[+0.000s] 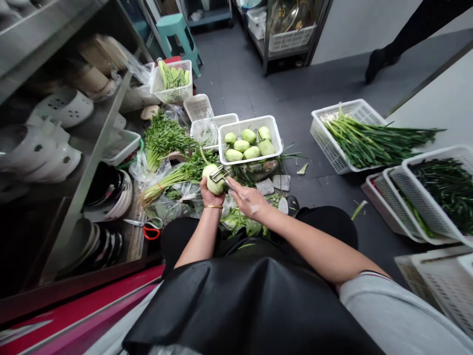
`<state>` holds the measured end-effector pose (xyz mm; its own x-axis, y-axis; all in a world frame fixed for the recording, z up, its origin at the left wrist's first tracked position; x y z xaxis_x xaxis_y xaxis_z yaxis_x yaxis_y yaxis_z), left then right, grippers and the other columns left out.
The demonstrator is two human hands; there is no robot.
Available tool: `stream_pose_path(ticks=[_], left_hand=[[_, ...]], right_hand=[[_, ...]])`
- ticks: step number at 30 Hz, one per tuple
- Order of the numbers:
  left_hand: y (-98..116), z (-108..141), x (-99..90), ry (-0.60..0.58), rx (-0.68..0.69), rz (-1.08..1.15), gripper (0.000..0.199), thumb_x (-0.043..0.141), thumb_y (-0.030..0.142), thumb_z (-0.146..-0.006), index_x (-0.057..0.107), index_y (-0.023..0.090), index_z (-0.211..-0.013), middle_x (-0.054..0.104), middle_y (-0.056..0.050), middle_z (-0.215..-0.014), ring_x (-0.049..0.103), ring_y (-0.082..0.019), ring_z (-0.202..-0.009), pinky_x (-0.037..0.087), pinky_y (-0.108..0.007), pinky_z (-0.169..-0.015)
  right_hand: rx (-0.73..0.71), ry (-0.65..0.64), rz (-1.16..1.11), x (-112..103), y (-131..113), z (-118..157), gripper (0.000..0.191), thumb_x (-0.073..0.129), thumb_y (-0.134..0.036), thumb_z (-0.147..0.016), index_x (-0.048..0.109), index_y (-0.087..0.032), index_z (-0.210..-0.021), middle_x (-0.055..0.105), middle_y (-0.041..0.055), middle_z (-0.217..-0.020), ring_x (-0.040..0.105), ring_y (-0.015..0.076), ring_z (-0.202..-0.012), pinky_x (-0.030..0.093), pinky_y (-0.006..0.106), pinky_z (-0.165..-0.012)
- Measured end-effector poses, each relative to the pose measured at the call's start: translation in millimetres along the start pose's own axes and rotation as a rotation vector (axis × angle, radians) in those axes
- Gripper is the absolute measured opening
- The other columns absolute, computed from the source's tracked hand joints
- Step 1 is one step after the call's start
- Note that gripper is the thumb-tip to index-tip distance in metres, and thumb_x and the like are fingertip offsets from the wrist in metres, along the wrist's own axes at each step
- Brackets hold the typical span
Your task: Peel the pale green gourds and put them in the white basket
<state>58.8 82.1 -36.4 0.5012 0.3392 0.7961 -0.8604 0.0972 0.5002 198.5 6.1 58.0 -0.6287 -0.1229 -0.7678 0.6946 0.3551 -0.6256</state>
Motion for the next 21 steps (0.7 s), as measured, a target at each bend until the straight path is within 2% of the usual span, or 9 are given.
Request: stream_pose_path(ticks=[3,5,8,10,12,14,16,18,21], left_hand=[[0,0,-2.5,0.055,-0.025,0.039,0.048,0.055,0.045,-0.073,0.061,0.020,-0.113,0.069,-0.007,-0.102,0.065,-0.023,-0.092,0.052,-0.038,-0.082],[0,0,1.4,0.015,-0.062,0.040,0.051,0.053,0.050,-0.073,0.060,0.023,-0.116,0.067,-0.007,-0.107,0.064,-0.025,-0.095,0.051,-0.042,-0.084],[2,2,11.1,-0.060,-0.064,0.051,0.055,0.049,0.056,-0.073,0.060,0.023,-0.116,0.065,-0.007,-0.113,0.062,-0.027,-0.100,0.050,-0.045,-0.086],[5,4,12.3,-0.045,-0.056,0.049,0.056,0.049,0.057,-0.074,0.061,0.022,-0.115,0.064,-0.008,-0.115,0.061,-0.027,-0.103,0.050,-0.044,-0.087],[8,4,9.0,-0.016,-0.052,0.040,0.055,0.050,0.057,-0.073,0.060,0.022,-0.115,0.064,-0.008,-0.114,0.059,-0.027,-0.106,0.049,-0.045,-0.087],[12,3,5.9,-0.054,-0.041,0.040,0.057,0.052,0.060,-0.072,0.060,0.024,-0.115,0.064,-0.008,-0.114,0.058,-0.028,-0.108,0.049,-0.046,-0.087],[14,2,3.9,-0.161,-0.057,0.025,0.064,0.052,0.070,-0.070,0.060,0.023,-0.114,0.063,-0.010,-0.115,0.057,-0.029,-0.110,0.049,-0.047,-0.087],[7,2,-3.5,-0.221,-0.113,-0.038,0.073,0.051,0.079,-0.066,0.062,0.021,-0.109,0.064,-0.012,-0.112,0.058,-0.031,-0.107,0.050,-0.048,-0.084],[-12,3,-22.3,-0.161,-0.227,-0.150,0.072,0.057,0.079,-0.061,0.063,0.020,-0.102,0.067,-0.012,-0.101,0.062,-0.032,-0.096,0.052,-0.048,-0.077]], right_hand=[[0.040,0.000,-0.015,20,14,29,0.051,0.037,-0.027,-0.095,0.035,-0.020,-0.146,0.060,0.0085,-0.129,0.063,0.0232,-0.109,0.053,0.036,-0.091],[0.059,0.009,-0.021,22,20,46,0.050,0.038,-0.026,-0.095,0.038,-0.021,-0.145,0.061,0.0084,-0.127,0.062,0.0231,-0.110,0.053,0.035,-0.091],[-0.009,0.054,-0.044,12,11,41,0.051,0.038,-0.027,-0.096,0.034,-0.021,-0.147,0.051,0.0083,-0.138,0.054,0.0222,-0.120,0.047,0.035,-0.100],[-0.041,0.057,-0.033,13,5,33,0.052,0.037,-0.027,-0.097,0.031,-0.020,-0.148,0.051,0.0095,-0.138,0.055,0.0227,-0.120,0.047,0.036,-0.101],[-0.032,0.007,-0.017,23,9,36,0.051,0.038,-0.027,-0.096,0.034,-0.020,-0.147,0.058,0.0105,-0.131,0.061,0.0235,-0.112,0.051,0.037,-0.095],[0.021,-0.026,-0.030,30,25,52,0.049,0.039,-0.027,-0.096,0.039,-0.021,-0.144,0.062,0.0098,-0.126,0.063,0.0233,-0.108,0.053,0.036,-0.091],[0.107,0.014,-0.058,25,43,67,0.048,0.039,-0.028,-0.095,0.040,-0.022,-0.143,0.060,0.0090,-0.129,0.060,0.0226,-0.113,0.052,0.035,-0.093],[0.169,0.074,-0.077,10,52,68,0.049,0.038,-0.031,-0.095,0.040,-0.021,-0.144,0.054,0.0086,-0.135,0.055,0.0220,-0.119,0.048,0.035,-0.099],[0.120,0.029,-0.087,-6,36,37,0.052,0.039,-0.031,-0.094,0.038,-0.020,-0.145,0.053,0.0079,-0.137,0.054,0.0218,-0.121,0.046,0.035,-0.101]])
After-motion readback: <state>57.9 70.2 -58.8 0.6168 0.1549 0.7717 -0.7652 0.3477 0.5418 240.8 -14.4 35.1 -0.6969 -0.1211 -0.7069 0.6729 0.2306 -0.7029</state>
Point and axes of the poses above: each hand's wrist, its own z-axis away from the middle knuckle, its own x-axis out of the palm, y = z × x, the point moved 8 cm from there along -z, towards the middle knuckle
